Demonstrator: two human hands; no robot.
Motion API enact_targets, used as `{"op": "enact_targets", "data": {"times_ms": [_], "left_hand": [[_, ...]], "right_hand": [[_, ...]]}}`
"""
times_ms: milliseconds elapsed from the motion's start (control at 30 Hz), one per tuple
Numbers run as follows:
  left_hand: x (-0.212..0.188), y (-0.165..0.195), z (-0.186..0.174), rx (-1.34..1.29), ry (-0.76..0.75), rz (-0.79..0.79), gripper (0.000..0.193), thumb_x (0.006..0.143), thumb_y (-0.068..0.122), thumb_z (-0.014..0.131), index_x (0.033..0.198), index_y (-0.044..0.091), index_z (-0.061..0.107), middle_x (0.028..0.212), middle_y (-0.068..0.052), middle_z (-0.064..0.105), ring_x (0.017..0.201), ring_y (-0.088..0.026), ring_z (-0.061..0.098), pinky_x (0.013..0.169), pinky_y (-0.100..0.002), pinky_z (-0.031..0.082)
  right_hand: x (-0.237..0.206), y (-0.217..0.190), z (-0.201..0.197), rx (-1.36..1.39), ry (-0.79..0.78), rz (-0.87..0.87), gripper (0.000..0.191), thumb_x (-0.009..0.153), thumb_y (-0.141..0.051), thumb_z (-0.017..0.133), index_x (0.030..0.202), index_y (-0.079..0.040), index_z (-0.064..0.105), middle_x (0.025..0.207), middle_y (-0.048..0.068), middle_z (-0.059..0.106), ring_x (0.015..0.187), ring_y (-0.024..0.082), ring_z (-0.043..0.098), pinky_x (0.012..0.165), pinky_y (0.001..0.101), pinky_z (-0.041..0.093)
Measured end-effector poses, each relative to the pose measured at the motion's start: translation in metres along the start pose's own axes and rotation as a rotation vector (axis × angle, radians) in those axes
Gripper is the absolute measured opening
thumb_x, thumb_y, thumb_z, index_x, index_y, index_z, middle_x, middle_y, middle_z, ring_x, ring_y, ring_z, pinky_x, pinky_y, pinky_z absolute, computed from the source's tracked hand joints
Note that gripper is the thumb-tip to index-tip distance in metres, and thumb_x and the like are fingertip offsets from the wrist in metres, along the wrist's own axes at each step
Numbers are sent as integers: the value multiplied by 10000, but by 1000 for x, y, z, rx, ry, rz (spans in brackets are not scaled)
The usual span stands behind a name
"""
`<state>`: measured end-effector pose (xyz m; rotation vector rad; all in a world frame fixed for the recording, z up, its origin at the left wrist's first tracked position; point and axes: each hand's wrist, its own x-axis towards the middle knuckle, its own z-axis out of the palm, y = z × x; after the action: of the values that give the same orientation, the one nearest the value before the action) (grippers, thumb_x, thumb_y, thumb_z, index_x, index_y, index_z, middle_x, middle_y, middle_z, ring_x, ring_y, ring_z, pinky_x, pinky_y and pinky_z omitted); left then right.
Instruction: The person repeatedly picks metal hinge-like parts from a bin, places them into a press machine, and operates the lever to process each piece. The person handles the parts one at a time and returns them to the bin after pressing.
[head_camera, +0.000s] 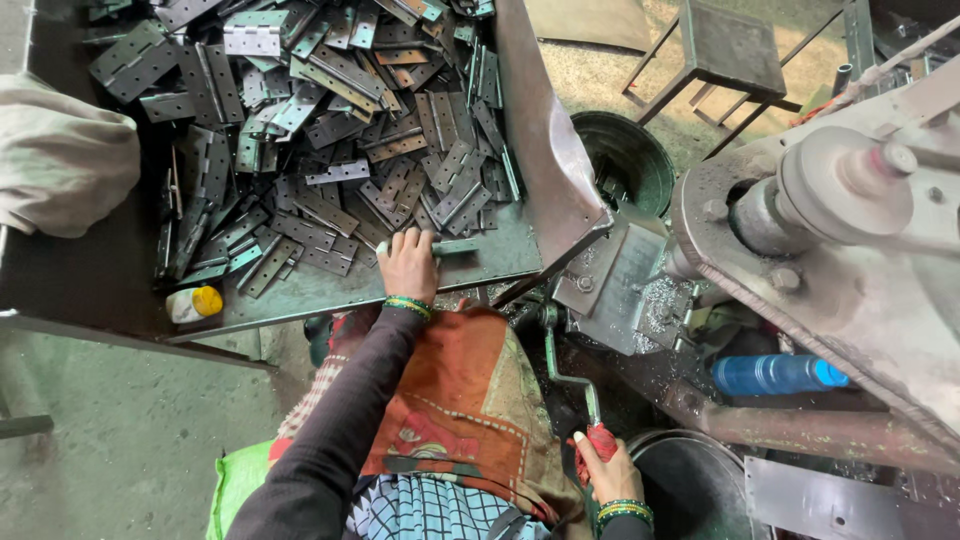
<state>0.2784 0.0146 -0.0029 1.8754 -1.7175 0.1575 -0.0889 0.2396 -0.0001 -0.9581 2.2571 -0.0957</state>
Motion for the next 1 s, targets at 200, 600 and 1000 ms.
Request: {"op": "enact_targets", "data": {"times_ms": [200,600,1000], "left_hand": [[-3,-6,2,-172,-26,130,451,709,215,806,1115,105,644,1053,-104,581,1046,-317,562,791,-464,471],[15,-31,17,-94,-167,414,604,670,209,788,1236,61,638,1012,-75,647,989,-254,618,822,-372,537],[7,-23,24,-91,-56,321,380,836,116,704,1209,83,645,940,-68,671,930,-266,656,753,-393,559]], "right_hand": [[-8,-4,-3,40,12,10,695,726,-693,707,1046,-76,693,749,153,765,518,282,713,614,375,581],[-8,-7,-3,16,10,3,707,739,-702,708,1023,-56,702,707,149,750,518,266,701,593,375,570],[-4,0,0,7,55,-15,731,727,-725,693,1053,-71,687,773,187,766,585,323,740,635,407,591]]}}
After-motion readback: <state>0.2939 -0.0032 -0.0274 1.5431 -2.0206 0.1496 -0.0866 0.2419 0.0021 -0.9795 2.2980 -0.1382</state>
